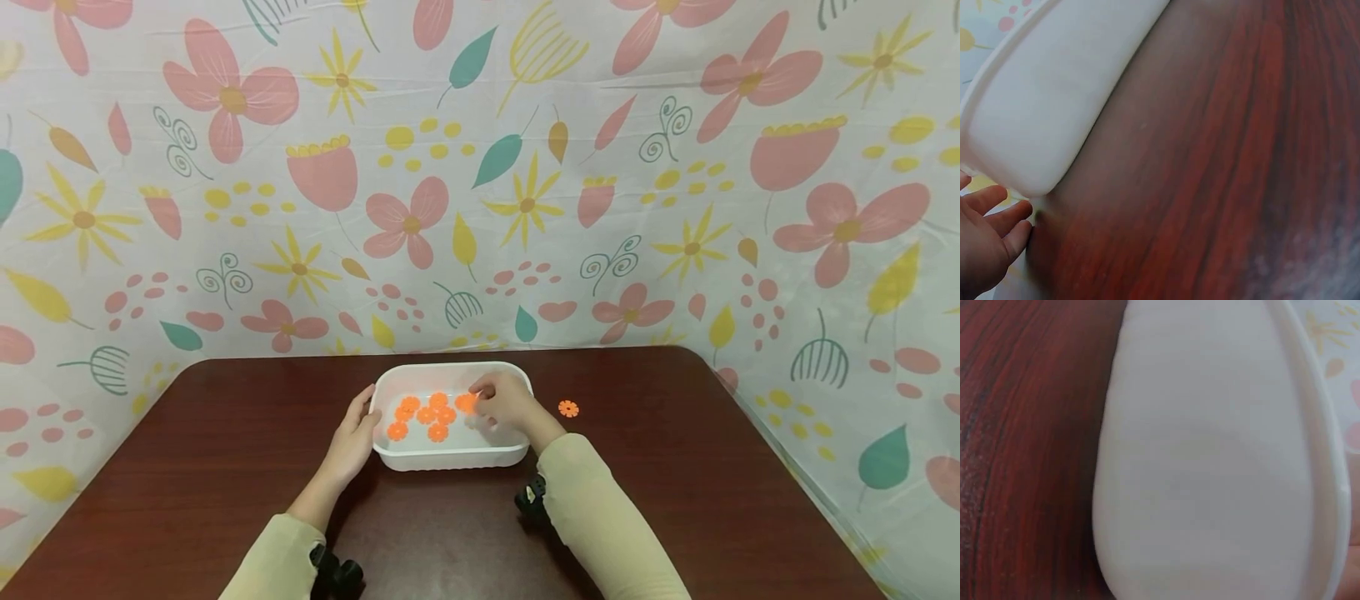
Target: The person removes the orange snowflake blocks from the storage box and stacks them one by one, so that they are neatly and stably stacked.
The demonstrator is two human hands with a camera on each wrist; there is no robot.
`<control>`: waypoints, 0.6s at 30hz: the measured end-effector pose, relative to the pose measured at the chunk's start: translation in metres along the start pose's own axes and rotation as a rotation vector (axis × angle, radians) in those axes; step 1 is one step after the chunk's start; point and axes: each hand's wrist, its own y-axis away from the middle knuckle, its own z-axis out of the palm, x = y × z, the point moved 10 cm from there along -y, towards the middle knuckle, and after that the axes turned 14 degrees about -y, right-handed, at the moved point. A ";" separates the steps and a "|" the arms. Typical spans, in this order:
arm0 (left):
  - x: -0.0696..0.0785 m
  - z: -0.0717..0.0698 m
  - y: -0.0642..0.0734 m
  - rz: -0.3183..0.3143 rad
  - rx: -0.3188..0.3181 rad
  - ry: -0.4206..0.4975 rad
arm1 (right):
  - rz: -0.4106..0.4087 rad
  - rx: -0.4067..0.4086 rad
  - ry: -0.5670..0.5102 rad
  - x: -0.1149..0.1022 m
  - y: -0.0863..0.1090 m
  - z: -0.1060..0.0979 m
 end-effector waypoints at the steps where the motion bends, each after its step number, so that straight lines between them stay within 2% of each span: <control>1: 0.000 0.000 0.000 -0.002 0.001 -0.004 | 0.003 0.009 -0.005 0.000 0.001 -0.002; 7: -0.001 -0.001 0.000 -0.017 0.017 -0.027 | 0.009 0.059 -0.039 -0.001 0.007 -0.015; 18: -0.004 0.000 0.000 -0.020 0.029 -0.043 | -0.057 0.121 -0.116 -0.005 0.017 -0.037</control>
